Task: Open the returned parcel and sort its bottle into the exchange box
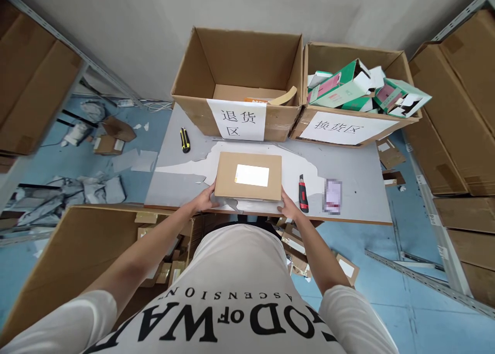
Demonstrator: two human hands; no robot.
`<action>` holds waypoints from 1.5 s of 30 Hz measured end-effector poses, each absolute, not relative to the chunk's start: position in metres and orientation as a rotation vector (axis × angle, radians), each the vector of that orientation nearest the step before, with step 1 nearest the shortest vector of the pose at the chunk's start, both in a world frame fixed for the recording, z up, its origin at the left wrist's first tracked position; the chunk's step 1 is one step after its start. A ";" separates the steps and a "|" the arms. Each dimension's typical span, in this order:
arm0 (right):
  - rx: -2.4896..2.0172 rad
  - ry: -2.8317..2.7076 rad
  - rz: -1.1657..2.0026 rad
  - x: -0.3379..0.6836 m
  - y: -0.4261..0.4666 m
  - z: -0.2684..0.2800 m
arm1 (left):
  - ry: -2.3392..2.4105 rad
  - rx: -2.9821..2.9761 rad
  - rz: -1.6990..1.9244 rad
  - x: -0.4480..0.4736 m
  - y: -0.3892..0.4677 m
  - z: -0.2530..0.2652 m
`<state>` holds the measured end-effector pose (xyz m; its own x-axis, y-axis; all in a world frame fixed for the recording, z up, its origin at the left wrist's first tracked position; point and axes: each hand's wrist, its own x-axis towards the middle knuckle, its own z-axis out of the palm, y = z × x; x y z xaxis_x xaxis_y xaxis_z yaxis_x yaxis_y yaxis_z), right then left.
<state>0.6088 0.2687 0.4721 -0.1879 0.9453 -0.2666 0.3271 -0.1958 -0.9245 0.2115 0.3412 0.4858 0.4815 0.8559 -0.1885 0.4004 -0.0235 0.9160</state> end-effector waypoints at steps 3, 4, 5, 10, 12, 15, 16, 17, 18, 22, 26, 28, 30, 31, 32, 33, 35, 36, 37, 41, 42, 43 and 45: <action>-1.541 -1.493 1.443 0.608 0.271 0.473 | 1.181 1.580 0.499 0.218 0.338 0.488; -1.544 -1.472 1.438 0.607 0.272 0.475 | 1.211 1.552 0.527 0.221 0.337 0.489; -1.540 -1.449 1.430 0.607 0.273 0.477 | 1.225 1.525 0.559 0.224 0.336 0.492; -1.486 -1.375 1.445 0.613 0.279 0.500 | 1.211 1.433 0.627 0.226 0.338 0.515; -1.469 -1.377 1.448 0.617 0.285 0.513 | 1.285 1.405 0.662 0.225 0.342 0.526; -1.528 -1.404 1.399 0.623 0.297 0.531 | 1.399 1.413 0.696 0.225 0.353 0.541; -1.570 -1.420 1.366 0.624 0.301 0.536 | 1.433 1.434 0.688 0.226 0.357 0.544; -1.615 -1.440 1.333 0.625 0.306 0.540 | 1.467 1.462 0.671 0.226 0.361 0.547; -1.659 -1.461 1.301 0.625 0.311 0.544 | 1.501 1.494 0.648 0.227 0.366 0.549; -1.771 -1.501 1.242 0.623 0.330 0.549 | 1.597 1.581 0.583 0.232 0.382 0.551; -1.752 -1.474 1.279 0.622 0.349 0.545 | 1.621 1.536 0.605 0.235 0.391 0.547; -1.747 -1.450 1.291 0.622 0.356 0.542 | 1.578 1.478 0.639 0.233 0.392 0.543; -1.743 -1.414 1.292 0.622 0.360 0.540 | 1.503 1.392 0.701 0.231 0.392 0.537; -1.730 -1.388 1.297 0.622 0.360 0.539 | 1.466 1.348 0.731 0.229 0.391 0.534; -1.706 -1.358 1.306 0.622 0.360 0.538 | 1.426 1.305 0.748 0.228 0.390 0.530; -1.677 -1.324 1.315 0.622 0.358 0.537 | 1.380 1.267 0.754 0.226 0.388 0.526; -1.635 -1.264 1.328 0.624 0.353 0.533 | 1.263 1.220 0.748 0.224 0.384 0.518; -1.629 -1.249 1.327 0.625 0.350 0.530 | 1.201 1.211 0.750 0.224 0.382 0.514; -1.628 -1.247 1.322 0.626 0.346 0.527 | 1.145 1.216 0.755 0.223 0.380 0.511; -1.585 -1.299 1.294 0.626 0.326 0.512 | 1.082 1.336 0.766 0.222 0.367 0.503; -1.566 -1.305 1.282 0.624 0.321 0.508 | 1.090 1.360 0.761 0.223 0.364 0.502; -1.553 -1.310 1.270 0.621 0.317 0.504 | 1.100 1.375 0.758 0.224 0.360 0.502; -1.536 -1.321 1.247 0.616 0.310 0.498 | 1.118 1.381 0.751 0.228 0.353 0.502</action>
<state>0.6156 0.3098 0.4979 -0.0046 0.9798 -0.2001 0.2556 -0.1923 -0.9475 0.2276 0.3533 0.5018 0.3416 0.9250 -0.1666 0.1961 0.1032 0.9751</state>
